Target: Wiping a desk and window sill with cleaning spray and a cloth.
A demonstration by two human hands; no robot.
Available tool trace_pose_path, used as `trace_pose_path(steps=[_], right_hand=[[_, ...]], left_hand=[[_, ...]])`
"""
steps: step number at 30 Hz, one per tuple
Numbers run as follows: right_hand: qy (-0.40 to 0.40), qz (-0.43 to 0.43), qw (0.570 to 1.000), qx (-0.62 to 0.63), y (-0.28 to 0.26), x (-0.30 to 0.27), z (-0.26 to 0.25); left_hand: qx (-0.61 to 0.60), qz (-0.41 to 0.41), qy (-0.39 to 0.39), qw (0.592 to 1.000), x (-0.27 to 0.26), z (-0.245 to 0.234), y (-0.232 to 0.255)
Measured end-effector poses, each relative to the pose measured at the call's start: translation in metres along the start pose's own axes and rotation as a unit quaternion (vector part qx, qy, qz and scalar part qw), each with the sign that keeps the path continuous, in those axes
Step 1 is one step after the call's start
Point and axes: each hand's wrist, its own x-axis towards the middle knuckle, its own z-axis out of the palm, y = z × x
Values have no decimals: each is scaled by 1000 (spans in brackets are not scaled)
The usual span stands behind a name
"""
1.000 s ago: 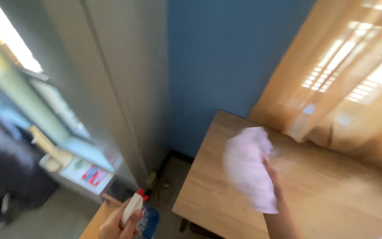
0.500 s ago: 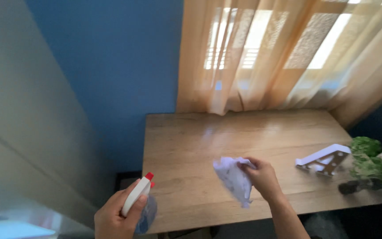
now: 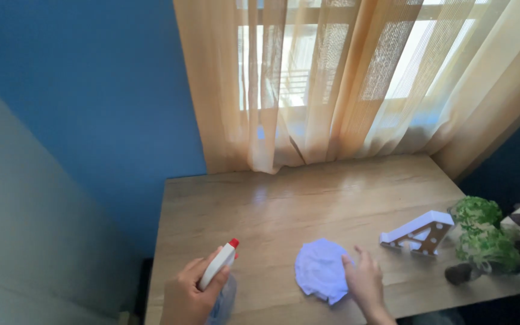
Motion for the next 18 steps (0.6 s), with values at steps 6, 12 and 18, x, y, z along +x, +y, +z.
trace_pose_path(steps=[6, 12, 18], right_hand=[[-65, -115, 991, 32, 26, 10, 57], [-274, -176, 940, -96, 21, 4, 100], [-358, -136, 899, -211, 23, -14, 109]], left_hand=[[-71, -60, 16, 996, 26, 67, 14], [-65, 222, 54, 971, 46, 120, -27], [-196, 96, -55, 974, 47, 146, -41]])
